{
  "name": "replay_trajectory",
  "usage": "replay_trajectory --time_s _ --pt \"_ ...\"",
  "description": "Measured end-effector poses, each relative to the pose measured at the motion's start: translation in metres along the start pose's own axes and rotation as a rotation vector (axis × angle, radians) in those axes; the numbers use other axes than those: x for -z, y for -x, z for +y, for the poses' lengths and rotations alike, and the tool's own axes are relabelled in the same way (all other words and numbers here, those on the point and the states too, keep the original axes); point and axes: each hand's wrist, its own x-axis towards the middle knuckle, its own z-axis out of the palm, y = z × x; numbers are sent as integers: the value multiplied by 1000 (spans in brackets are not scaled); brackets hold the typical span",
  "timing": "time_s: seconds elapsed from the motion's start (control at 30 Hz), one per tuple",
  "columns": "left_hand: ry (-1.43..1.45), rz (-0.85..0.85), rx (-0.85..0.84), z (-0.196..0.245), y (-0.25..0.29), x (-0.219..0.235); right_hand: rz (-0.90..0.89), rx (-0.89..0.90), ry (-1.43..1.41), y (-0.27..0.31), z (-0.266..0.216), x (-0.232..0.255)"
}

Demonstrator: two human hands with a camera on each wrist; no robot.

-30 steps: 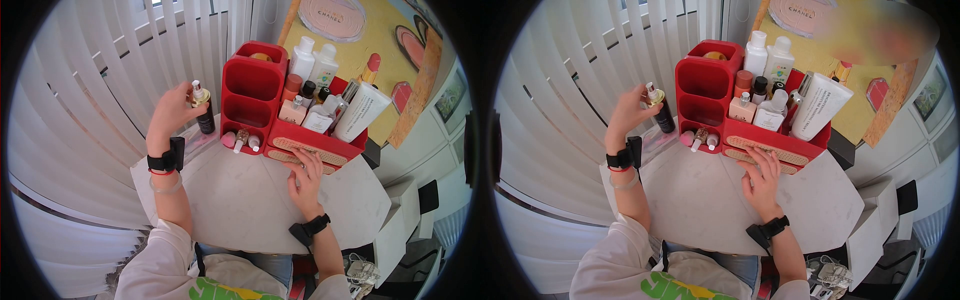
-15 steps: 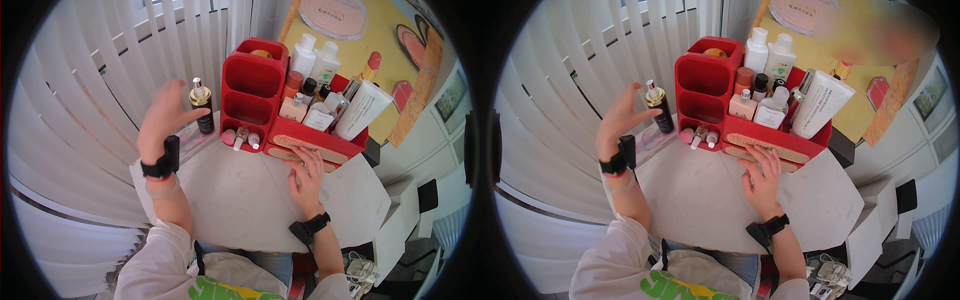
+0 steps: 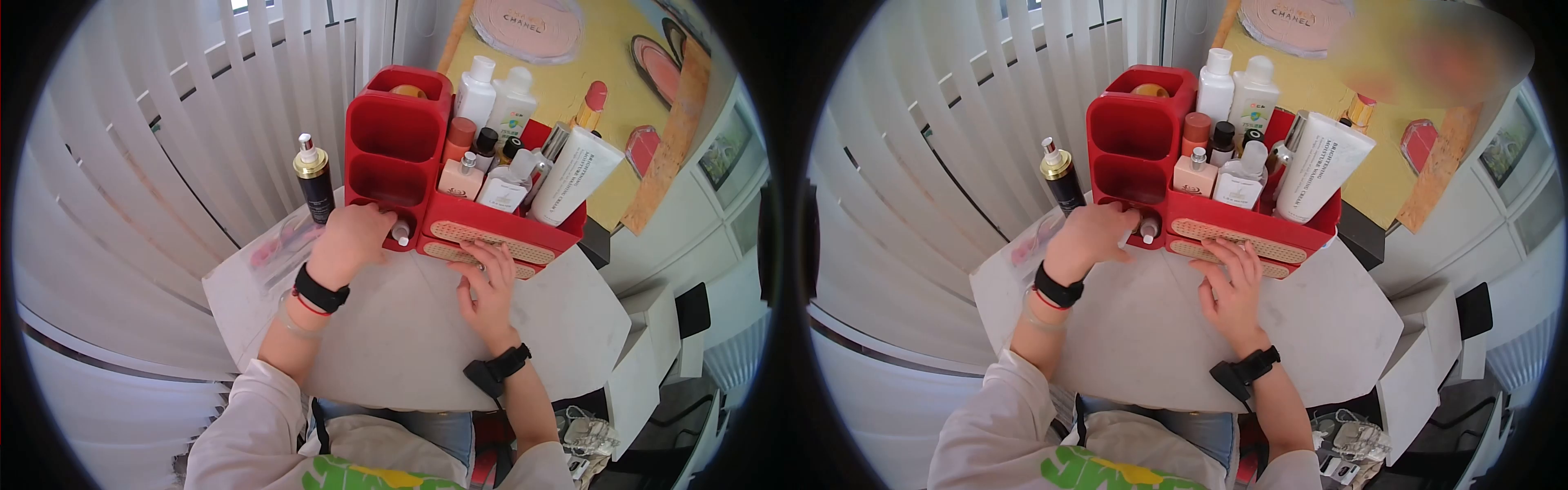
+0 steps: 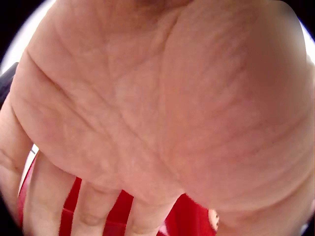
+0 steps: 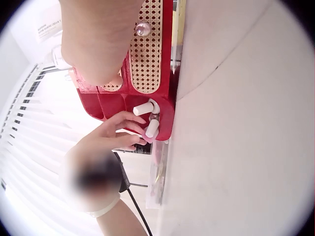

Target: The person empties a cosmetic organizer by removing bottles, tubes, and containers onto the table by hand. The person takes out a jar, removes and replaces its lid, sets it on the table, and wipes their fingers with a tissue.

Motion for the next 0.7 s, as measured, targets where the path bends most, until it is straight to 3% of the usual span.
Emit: replay_trajectory --time_s 0.1,0.23,0.33,0.43,0.7 --pt "-183 90 85 -2 -15 -38 2 -3 -13 0 -1 1" --pt "-201 226 121 5 -20 -54 -3 6 -25 -1 0 2" --pt "-190 282 94 8 -21 -52 -13 3 -27 -2 -1 3" --pt "-119 218 84 9 -18 -43 -12 -1 -28 -1 -1 3" --pt "70 329 -139 5 -16 -21 -3 4 -26 -1 -1 1"
